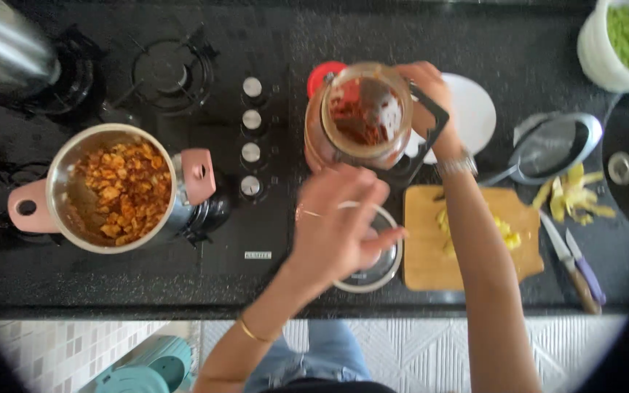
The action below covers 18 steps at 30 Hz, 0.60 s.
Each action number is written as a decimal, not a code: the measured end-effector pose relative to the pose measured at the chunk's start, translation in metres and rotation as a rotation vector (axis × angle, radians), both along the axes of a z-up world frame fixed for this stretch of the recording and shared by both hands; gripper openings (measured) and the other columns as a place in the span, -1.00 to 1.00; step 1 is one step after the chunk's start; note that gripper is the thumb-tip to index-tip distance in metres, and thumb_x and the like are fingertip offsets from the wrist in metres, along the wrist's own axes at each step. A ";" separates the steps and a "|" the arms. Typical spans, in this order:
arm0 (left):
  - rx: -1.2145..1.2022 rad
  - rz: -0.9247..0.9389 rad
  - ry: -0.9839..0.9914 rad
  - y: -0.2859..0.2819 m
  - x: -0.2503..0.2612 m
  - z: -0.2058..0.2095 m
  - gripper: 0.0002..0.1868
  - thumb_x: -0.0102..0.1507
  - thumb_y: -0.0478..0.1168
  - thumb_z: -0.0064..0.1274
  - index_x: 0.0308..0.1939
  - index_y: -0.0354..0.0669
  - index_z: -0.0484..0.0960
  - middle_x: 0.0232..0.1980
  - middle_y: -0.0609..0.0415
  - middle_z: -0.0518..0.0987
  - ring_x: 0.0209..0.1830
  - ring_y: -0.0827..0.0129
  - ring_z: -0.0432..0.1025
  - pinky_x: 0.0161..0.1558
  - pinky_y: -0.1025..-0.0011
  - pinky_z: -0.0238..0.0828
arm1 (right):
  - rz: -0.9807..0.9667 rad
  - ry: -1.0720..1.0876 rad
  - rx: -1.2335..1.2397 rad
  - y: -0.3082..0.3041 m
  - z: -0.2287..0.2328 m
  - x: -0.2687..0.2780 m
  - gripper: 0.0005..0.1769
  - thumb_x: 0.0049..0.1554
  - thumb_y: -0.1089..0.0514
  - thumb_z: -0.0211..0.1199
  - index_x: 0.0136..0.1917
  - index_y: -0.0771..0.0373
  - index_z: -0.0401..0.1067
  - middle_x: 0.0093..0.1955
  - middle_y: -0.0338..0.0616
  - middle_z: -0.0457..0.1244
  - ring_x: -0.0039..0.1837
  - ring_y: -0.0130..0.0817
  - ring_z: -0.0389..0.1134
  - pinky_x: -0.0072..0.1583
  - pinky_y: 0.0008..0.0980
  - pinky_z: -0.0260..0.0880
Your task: The person stirs chopped onions in a pot on the stovetop with a wooden spoon, adds tomato paste from a jar and stirs it in. They pour green peas from a colander into the pot, stir the mixture, then pour hot water from a kettle into the pot and place the kettle back on the stove.
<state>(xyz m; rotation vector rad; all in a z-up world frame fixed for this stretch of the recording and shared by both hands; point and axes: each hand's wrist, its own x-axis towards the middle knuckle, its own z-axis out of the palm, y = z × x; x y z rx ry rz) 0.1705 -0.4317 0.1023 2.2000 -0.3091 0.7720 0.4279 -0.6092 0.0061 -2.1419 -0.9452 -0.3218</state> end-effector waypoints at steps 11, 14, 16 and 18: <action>0.460 0.163 -0.004 -0.045 0.027 -0.019 -0.46 0.42 0.02 0.13 0.38 -0.20 0.51 0.25 0.06 0.49 0.28 0.32 0.40 0.36 0.29 0.30 | 0.258 -0.072 -0.506 0.105 -0.043 0.052 -0.21 0.16 -0.22 0.29 0.56 0.06 0.22 0.57 0.28 -0.01 0.55 0.18 0.02 0.42 0.13 0.04; 0.501 0.199 -0.023 -0.049 0.028 -0.022 -0.48 0.40 0.02 0.13 0.33 -0.22 0.54 0.17 0.10 0.50 0.22 0.37 0.42 0.31 0.33 0.30 | 0.342 -0.159 -0.387 0.096 -0.035 0.033 -0.27 0.27 -0.14 0.23 0.62 0.12 0.21 0.60 0.18 0.07 0.57 0.08 0.11 0.47 0.05 0.14; 0.513 0.218 -0.039 -0.051 0.034 -0.026 -0.49 0.39 0.02 0.13 0.29 -0.24 0.56 0.13 0.11 0.50 0.19 0.38 0.43 0.28 0.34 0.30 | 0.369 -0.224 -0.354 0.099 -0.039 0.043 -0.30 0.29 -0.07 0.20 0.64 0.12 0.24 0.59 0.10 0.13 0.57 0.00 0.15 0.48 0.00 0.20; 0.555 0.336 -0.072 -0.057 0.035 -0.035 -0.53 0.38 0.02 0.11 0.25 -0.17 0.58 0.05 0.18 0.50 0.04 0.45 0.39 0.22 0.37 0.28 | 0.250 -0.213 -0.547 0.107 -0.053 0.056 -0.39 0.15 -0.08 0.33 0.40 0.16 0.39 0.28 0.08 0.26 0.33 0.04 0.24 0.25 -0.05 0.34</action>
